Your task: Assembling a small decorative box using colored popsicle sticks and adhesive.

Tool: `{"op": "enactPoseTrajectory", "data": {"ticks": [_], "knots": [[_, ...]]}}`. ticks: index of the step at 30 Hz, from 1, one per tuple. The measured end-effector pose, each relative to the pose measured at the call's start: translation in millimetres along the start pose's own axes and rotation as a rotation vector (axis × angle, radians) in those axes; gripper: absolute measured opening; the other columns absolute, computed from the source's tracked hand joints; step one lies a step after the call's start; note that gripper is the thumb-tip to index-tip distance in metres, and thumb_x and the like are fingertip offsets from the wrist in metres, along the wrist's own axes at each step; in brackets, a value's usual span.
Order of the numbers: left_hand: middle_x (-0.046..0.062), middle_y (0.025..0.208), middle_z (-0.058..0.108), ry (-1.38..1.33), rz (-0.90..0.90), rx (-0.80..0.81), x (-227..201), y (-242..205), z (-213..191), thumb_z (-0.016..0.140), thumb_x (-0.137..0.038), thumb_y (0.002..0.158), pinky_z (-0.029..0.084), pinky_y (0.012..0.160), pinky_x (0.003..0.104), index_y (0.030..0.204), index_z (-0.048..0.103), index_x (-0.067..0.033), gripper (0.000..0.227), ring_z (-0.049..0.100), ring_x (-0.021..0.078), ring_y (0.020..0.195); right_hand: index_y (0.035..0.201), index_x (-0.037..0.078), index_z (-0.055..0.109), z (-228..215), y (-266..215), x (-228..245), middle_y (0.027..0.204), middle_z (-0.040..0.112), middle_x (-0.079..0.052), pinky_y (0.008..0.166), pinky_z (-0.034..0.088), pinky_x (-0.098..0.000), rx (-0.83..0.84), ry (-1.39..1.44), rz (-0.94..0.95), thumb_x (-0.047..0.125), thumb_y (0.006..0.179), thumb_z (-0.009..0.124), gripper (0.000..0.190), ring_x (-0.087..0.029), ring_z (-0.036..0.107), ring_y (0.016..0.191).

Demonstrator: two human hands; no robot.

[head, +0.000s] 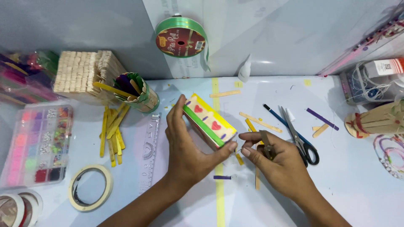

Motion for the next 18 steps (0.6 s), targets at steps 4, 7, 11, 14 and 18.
{"op": "enactPoseTrajectory", "data": {"ticks": [4, 7, 11, 14, 18], "knots": [[0.02, 0.152, 0.041, -0.325, -0.112, 0.027, 5, 8, -6, 0.077, -0.052, 0.072, 0.038, 0.115, 0.041, 0.157, 0.018, -0.0065, 0.113, 0.048, 0.0293, 0.136, 0.116, 0.011, 0.082, -8, 0, 0, 0.094, 0.07, -0.001, 0.061, 0.048, -0.0186, -0.033, 0.002, -0.125, 0.015, 0.084, 0.08, 0.032, -0.006, 0.052, 0.059], [0.019, 0.145, 0.048, -0.683, -0.248, 0.047, 21, 8, 3, 0.079, -0.056, 0.068, 0.054, 0.1, 0.034, 0.156, 0.018, -0.0097, 0.117, 0.058, 0.0232, 0.122, 0.118, 0.01, 0.078, -16, -4, 8, 0.097, 0.068, 0.001, 0.055, 0.042, -0.0175, -0.138, -0.03, -0.175, 0.011, 0.085, 0.078, 0.033, -0.005, 0.046, 0.052], [0.019, 0.146, 0.038, -0.934, -0.256, 0.06, 42, 1, 18, 0.078, -0.058, 0.073, 0.054, 0.104, 0.038, 0.158, 0.013, -0.0108, 0.118, 0.052, 0.0264, 0.132, 0.128, 0.004, 0.073, -20, -8, 14, 0.094, 0.062, -0.004, 0.06, 0.037, -0.0228, -0.188, 0.062, -0.102, 0.004, 0.083, 0.077, 0.044, -0.01, 0.043, 0.058], [0.018, 0.149, 0.037, -1.025, -0.223, 0.081, 49, -5, 28, 0.079, -0.064, 0.072, 0.053, 0.106, 0.04, 0.159, 0.011, -0.0128, 0.122, 0.051, 0.0257, 0.134, 0.133, 0.005, 0.071, -19, -11, 19, 0.093, 0.062, -0.005, 0.056, 0.039, -0.0258, -0.186, 0.033, -0.101, 0.0, 0.076, 0.082, 0.058, -0.013, 0.041, 0.057], [0.015, 0.149, 0.038, -1.094, -0.238, 0.098, 51, -9, 35, 0.08, -0.068, 0.068, 0.055, 0.103, 0.042, 0.159, 0.011, -0.0188, 0.124, 0.052, 0.0246, 0.134, 0.137, 0.01, 0.068, -17, -13, 14, 0.06, 0.043, -0.002, 0.054, 0.034, -0.0237, -0.159, -0.042, -0.252, 0.0, 0.063, 0.09, 0.078, -0.011, 0.035, 0.052]]}}
Point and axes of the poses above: each hand's wrist, its own y-axis towards the middle knuckle, its own z-axis out of the palm, x = y × z, the point moved 3 cm from there along y, towards the middle knuckle
